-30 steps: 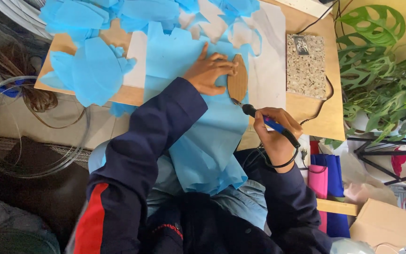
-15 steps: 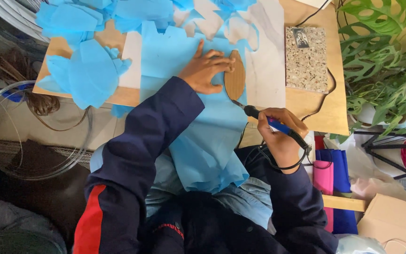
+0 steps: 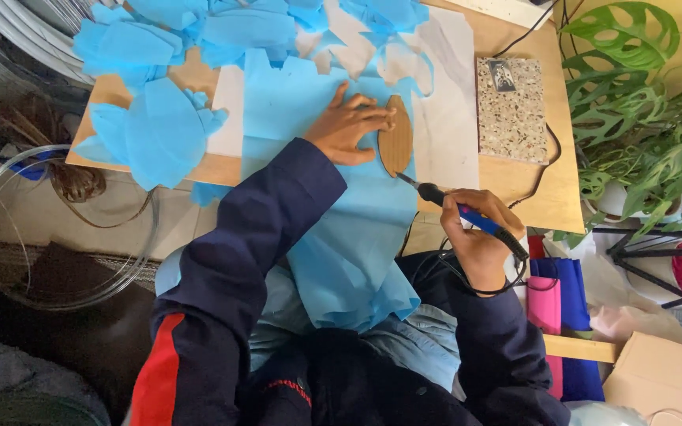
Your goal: Cutting out petal-shaped pieces from blue synthetic fabric using a heat tool and a cardboard template.
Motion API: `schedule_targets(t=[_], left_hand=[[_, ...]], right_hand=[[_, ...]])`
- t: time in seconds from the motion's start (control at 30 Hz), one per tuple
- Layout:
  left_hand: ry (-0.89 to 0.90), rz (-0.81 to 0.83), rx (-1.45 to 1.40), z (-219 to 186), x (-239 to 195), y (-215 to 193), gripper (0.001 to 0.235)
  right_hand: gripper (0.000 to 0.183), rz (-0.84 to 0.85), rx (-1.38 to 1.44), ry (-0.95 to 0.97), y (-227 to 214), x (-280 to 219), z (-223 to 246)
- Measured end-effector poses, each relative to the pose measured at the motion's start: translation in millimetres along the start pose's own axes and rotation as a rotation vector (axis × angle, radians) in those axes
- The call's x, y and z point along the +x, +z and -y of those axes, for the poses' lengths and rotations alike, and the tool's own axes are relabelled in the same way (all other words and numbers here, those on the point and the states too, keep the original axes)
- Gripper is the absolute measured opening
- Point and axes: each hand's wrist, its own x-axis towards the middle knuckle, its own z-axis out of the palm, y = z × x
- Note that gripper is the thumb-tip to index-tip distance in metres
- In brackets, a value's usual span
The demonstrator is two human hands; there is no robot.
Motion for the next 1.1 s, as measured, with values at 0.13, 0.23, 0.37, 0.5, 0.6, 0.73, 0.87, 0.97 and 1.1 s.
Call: schedule_targets(t=[0.13, 0.23, 0.37, 0.5, 0.6, 0.73, 0.87, 0.97, 1.1], left_hand=[[0.002, -0.005, 0.001, 1, -1, 1, 0.04], [0.018, -0.031, 0.016, 0, -1, 2, 0.04], [0.008, -0.047, -0.019, -1, -2, 0, 0.04], [-0.002, -0.051, 0.003, -2, -1, 2, 0.04], [-0.007, -0.063, 0.011, 0, 0, 6, 0.038], [-0.012, -0.043, 0.022, 0, 0, 6, 0.037], [0.044, -0.109, 0.087, 2, 1, 11, 0.033], [0.016, -0.144, 0.064, -3, 4, 8, 0.027], [0.018, -0.161, 0.08, -4, 6, 9, 0.032]], right_hand=[[0.01, -0.012, -0.007, -0.019, 6, 3, 1], [0.01, -0.008, -0.015, -0.023, 10, 2, -2], [0.01, -0.02, -0.015, -0.019, 11, 2, -4], [0.011, -0.031, -0.008, -0.022, 10, 0, -6], [0.01, -0.033, -0.016, -0.03, 9, 1, -5], [0.009, -0.039, -0.01, -0.024, 8, 1, 0], [0.007, 0.0, -0.186, -0.044, 7, -2, 5], [0.007, 0.018, -0.189, -0.055, 6, -2, 6], [0.007, 0.039, -0.147, -0.062, 10, -4, 6]])
